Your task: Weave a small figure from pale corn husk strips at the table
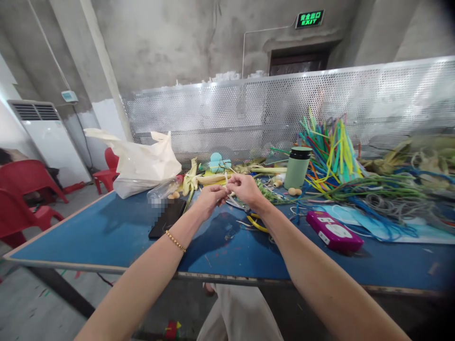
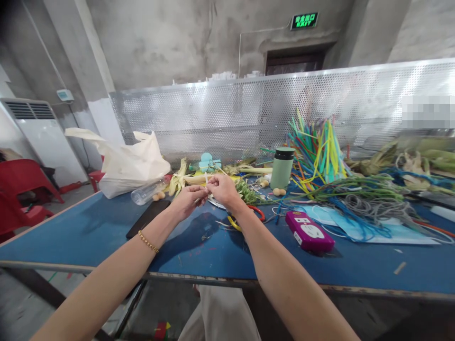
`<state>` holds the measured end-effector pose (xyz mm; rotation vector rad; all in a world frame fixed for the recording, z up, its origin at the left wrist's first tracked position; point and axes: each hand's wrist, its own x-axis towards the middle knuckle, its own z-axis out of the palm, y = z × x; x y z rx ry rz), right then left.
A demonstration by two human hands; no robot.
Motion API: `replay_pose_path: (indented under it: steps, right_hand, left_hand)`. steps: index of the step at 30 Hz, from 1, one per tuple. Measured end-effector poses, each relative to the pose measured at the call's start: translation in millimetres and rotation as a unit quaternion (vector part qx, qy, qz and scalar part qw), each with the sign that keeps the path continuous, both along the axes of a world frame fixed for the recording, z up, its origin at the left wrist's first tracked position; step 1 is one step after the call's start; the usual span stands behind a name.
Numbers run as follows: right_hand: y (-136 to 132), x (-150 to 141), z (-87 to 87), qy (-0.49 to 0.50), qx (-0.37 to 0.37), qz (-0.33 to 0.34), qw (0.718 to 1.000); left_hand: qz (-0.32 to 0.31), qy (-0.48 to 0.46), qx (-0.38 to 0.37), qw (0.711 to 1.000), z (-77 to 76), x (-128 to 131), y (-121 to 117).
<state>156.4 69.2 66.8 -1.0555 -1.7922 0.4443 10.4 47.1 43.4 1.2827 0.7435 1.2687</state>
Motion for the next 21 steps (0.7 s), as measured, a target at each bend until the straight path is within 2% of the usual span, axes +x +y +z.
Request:
replay_pose_path:
  steps: [4, 12, 15, 18, 21]
  right_hand:
    - [-2, -3, 0.2, 0.006, 0.002, -0.048, 0.999]
    - [-5, -7, 0.5, 0.003, 0.016, -0.073, 0.997]
    - [-2, -5, 0.1, 0.002, 0.011, -0.061, 0.998]
    - [0, -1, -1.0, 0.019, 0.019, -0.049, 0.998]
    - [-1, 2, -3.2, -0.013, -0.061, 0.018, 0.998]
  left_hand:
    - [0.011, 0.001, -0.002, 1.000, 1.6, 2, -1]
    - [0.011, 0.020, 0.004, 1.000, 0.4, 1, 0]
    - [0.010, 0.015, -0.001, 1.000, -0.9, -2, 2]
    - [0.038, -0.002, -0.017, 0.999, -2.3, -5, 7]
    - [0.065, -0.020, -0.015, 0.998, -3.2, -6, 10]
